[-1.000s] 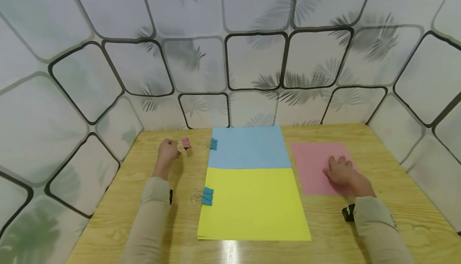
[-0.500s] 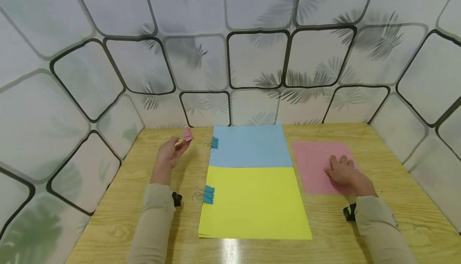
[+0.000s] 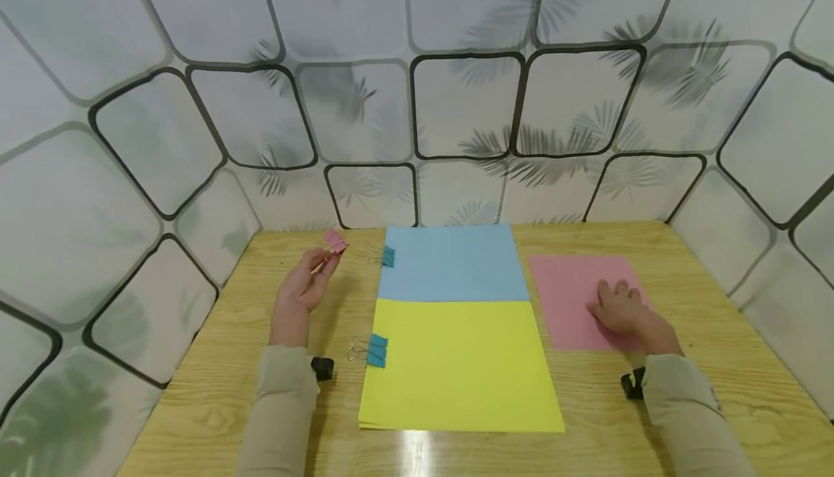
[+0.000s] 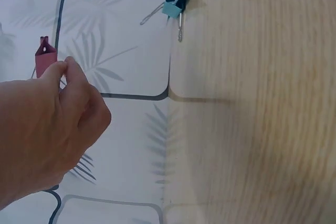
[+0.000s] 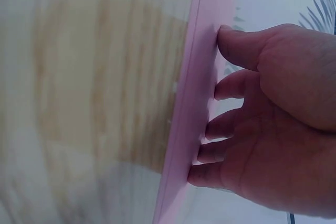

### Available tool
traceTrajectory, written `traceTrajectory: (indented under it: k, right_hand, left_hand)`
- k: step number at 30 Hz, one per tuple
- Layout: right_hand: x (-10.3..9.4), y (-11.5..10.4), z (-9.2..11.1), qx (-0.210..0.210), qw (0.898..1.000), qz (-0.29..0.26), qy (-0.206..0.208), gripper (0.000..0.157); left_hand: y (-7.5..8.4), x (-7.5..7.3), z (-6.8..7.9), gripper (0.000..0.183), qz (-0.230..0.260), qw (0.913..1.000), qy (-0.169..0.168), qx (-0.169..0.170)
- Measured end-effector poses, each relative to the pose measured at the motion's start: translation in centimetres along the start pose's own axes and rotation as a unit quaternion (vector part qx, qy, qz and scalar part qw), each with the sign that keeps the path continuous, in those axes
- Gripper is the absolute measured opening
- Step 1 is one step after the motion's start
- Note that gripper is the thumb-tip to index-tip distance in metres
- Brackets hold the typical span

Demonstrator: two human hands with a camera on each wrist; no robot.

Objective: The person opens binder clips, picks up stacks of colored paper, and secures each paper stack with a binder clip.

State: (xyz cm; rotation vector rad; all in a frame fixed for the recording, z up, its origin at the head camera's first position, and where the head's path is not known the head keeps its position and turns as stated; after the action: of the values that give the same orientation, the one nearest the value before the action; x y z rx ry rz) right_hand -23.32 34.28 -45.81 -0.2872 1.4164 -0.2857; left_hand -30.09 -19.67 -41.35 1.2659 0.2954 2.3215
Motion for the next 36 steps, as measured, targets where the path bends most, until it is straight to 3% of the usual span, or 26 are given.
traceTrajectory:
  k: [6,10,17,21,24,36]
  right_hand:
    - [-0.1,-0.3,0.0,0.002,1.0,0.0,-0.002,0.064]
    - [-0.2,-0.5,-0.1,-0.003,1.0,0.004,0.001,0.064]
    - [-0.3,-0.6,-0.3,0.002,1.0,-0.005,0.001,0.065]
    - [-0.2,-0.5,-0.3,-0.006,1.0,0.003,0.002,0.063]
    - [-0.2,-0.3,-0.3,-0.008,1.0,0.002,0.004,0.062]
    - [-0.1,0.1,-0.4,-0.013,1.0,0.0,-0.004,0.063]
  left_hand:
    - [-0.1,0.1,0.9,0.048,0.056,0.9978,-0.002,-0.035]
    - [-0.4,0.2,1.1,0.048,0.059,0.9972,-0.014,-0.044]
    - [-0.7,0.3,1.1,0.067,0.0,0.9988,-0.049,-0.003]
    - [-0.6,0.2,1.3,0.05,-0.075,0.9948,-0.054,0.044]
    - [-0.6,0.4,1.7,0.041,-0.103,0.99,-0.07,0.067]
    - [-0.9,0.6,2.2,0.022,-0.153,0.9783,-0.109,0.086]
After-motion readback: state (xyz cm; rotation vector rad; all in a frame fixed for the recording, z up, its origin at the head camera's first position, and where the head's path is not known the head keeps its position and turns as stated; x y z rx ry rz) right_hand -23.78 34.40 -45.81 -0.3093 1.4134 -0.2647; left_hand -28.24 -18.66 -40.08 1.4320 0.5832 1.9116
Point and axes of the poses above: each hand's wrist, its own z-axis away from the middle knuckle, its own x-axis out of the palm, y = z × x, the point moved 6 cm from there along -z, towards the middle knuckle, and after that the axes turned 12 degrees about y, right-handed, at the moved point
